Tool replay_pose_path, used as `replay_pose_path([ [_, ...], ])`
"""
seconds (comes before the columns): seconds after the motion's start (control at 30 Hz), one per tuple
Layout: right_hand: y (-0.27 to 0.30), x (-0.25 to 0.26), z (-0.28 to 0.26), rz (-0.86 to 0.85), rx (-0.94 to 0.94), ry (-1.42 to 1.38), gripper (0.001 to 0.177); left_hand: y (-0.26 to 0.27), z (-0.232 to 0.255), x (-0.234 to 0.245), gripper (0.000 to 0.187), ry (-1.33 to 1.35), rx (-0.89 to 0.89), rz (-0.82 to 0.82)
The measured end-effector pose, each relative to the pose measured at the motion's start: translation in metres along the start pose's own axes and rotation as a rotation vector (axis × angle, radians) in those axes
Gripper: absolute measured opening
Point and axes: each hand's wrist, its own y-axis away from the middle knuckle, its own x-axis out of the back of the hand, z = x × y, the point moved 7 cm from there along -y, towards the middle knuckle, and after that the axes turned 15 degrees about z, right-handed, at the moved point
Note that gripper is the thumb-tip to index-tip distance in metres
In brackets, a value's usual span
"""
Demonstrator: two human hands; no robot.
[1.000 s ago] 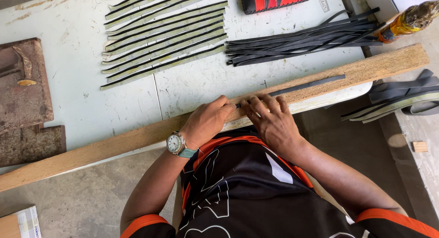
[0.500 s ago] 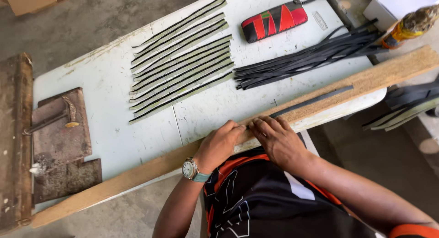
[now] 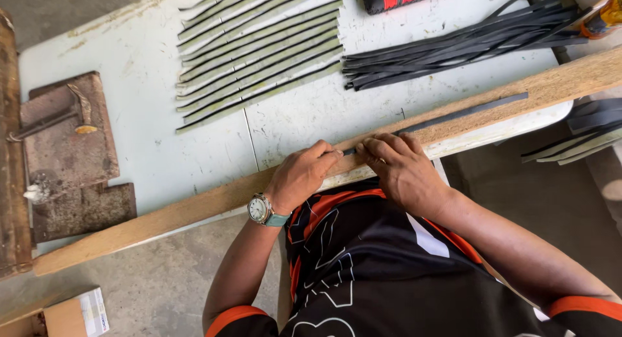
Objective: The person repeatedly smooths long, thin rubber strips against a wooden plank on a white table. They pick up each strip, press it flat, and rub it along the wood to flatten or align it before placing it back in a pile.
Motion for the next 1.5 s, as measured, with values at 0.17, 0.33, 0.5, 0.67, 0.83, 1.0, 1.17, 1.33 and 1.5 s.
replay_pose_path([
  [0.17,0.002,-0.001,0.001,-0.014,0.008,0.014,0.068,0.0,-0.006,-0.005,0.021,-0.001,0.082,-0.048],
  [0.33,0.002,-0.004,-0.004,0.001,0.03,0.134,0.062,0.0,-0.006,-0.006,0.021,-0.017,0.077,-0.043],
  [0.5,0.002,-0.01,-0.006,-0.023,0.026,0.183,0.064,0.003,-0.004,-0.012,0.02,-0.06,0.059,-0.046],
  [0.67,0.001,-0.018,-0.017,0.016,0.092,0.296,0.061,0.008,-0.01,-0.031,0.018,-0.176,0.065,-0.251],
  [0.83,-0.006,-0.018,-0.012,0.003,0.036,0.022,0.059,0.01,-0.01,0.012,0.025,0.011,-0.023,-0.024],
  [1.0,-0.004,-0.019,-0.018,-0.037,0.036,0.083,0.064,0.025,-0.019,0.016,0.023,0.025,0.09,-0.053],
  [1.17,-0.009,-0.023,-0.019,-0.123,0.036,0.136,0.067,0.022,-0.019,0.014,0.027,0.005,0.082,-0.059],
  [1.33,-0.014,-0.022,-0.03,-0.041,0.108,0.185,0.058,0.022,-0.018,0.015,0.026,-0.01,0.03,-0.037],
  [1.5,-0.012,-0.034,-0.041,-0.046,0.136,0.195,0.058,0.027,-0.016,-0.018,0.012,-0.277,0.002,-0.244],
])
